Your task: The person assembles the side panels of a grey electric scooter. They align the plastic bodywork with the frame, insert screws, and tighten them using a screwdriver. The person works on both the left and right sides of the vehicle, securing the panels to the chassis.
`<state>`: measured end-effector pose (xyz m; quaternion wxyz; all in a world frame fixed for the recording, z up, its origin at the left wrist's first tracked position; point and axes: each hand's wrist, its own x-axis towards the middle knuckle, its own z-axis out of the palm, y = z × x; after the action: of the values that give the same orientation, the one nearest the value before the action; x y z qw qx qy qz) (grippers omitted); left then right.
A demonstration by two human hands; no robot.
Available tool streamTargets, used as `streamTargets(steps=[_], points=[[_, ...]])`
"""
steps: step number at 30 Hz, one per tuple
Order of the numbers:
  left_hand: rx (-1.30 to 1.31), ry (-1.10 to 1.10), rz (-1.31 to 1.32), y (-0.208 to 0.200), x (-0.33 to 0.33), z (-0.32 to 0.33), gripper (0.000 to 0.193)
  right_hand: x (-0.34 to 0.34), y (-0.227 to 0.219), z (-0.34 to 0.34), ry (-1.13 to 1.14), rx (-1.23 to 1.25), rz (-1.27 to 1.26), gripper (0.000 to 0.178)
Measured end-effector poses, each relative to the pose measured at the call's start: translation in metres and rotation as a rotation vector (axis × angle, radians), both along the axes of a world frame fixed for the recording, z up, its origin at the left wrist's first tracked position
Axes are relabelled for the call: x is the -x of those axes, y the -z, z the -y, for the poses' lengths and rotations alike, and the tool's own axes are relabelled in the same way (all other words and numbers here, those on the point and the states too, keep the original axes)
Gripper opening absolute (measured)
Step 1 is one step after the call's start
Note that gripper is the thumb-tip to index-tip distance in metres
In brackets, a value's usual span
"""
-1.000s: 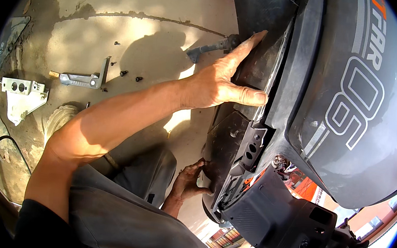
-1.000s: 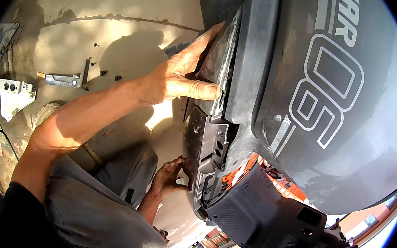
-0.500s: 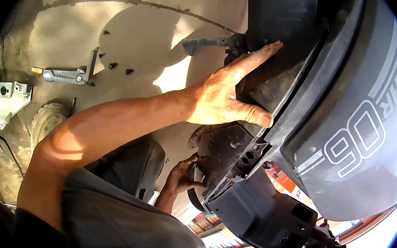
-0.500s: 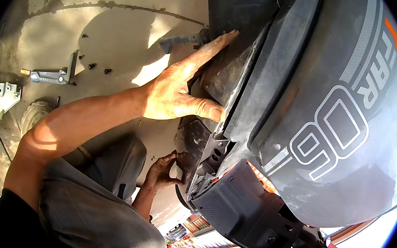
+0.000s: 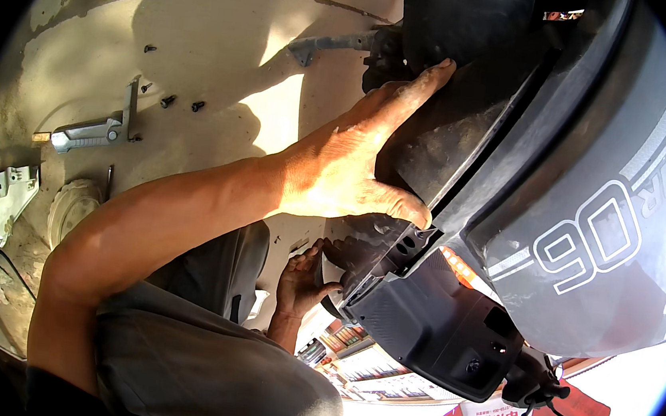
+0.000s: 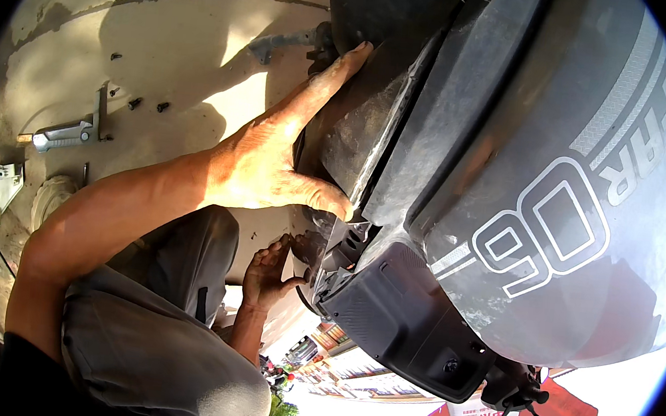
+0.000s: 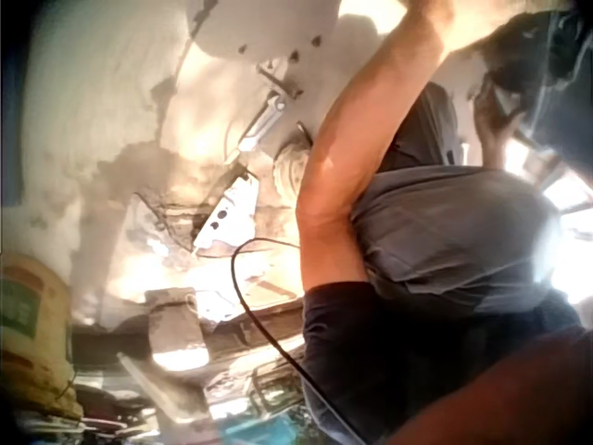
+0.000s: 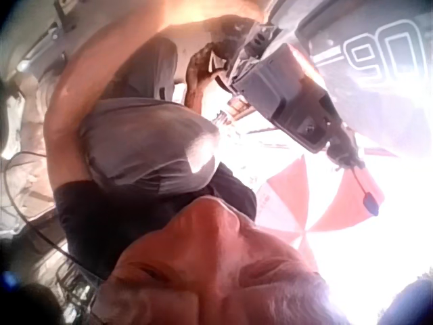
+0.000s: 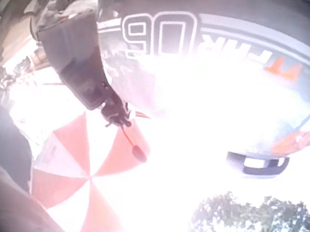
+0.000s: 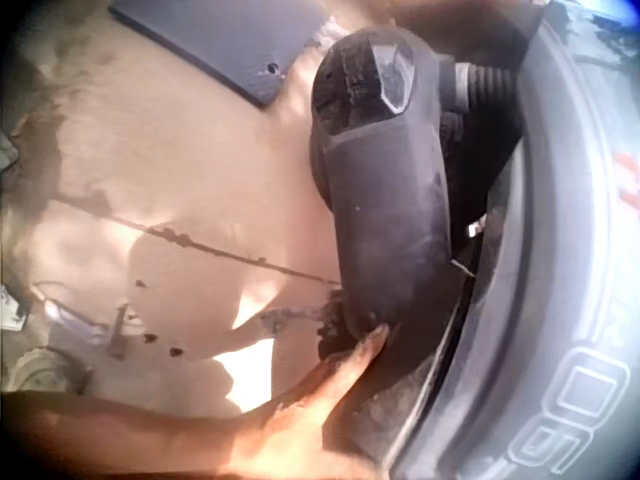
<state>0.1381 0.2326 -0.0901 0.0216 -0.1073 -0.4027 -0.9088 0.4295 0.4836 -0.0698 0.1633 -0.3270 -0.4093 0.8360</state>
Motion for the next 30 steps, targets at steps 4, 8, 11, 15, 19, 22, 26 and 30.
streamTargets(steps=[4, 8, 11, 15, 19, 22, 26, 30], points=[[0.08, 0.071, -0.006, -0.004, 0.002, 0.005, 0.156, -0.006, -0.018, 0.004, 0.017, -0.066, 0.087, 0.114], [0.049, -0.108, -0.071, 0.005, 0.002, -0.009, 0.155, -0.012, -0.035, 0.001, -0.05, -0.208, 0.267, 0.092], [0.021, -0.151, -0.091, -0.002, 0.0, -0.014, 0.148, -0.018, -0.07, 0.007, -0.022, -0.582, 0.584, 0.053], [0.054, -0.205, -0.044, 0.0, -0.005, -0.013, 0.14, -0.006, -0.103, 0.013, -0.084, -1.476, 0.496, 0.022], [0.01, -0.16, -0.063, 0.001, -0.008, -0.015, 0.144, 0.021, -0.123, 0.034, -0.329, -1.971, 0.61, 0.049], [0.006, -0.132, -0.016, 0.001, -0.01, -0.013, 0.144, 0.02, -0.114, 0.027, -0.383, -2.039, 0.646, 0.053], [0.088, -0.171, -0.008, -0.002, -0.011, -0.009, 0.136, 0.028, -0.103, 0.019, -0.357, -2.125, 0.577, 0.058], [0.078, -0.121, 0.032, -0.006, -0.012, -0.005, 0.136, 0.038, -0.102, 0.028, -0.361, -2.154, 0.554, 0.055]])
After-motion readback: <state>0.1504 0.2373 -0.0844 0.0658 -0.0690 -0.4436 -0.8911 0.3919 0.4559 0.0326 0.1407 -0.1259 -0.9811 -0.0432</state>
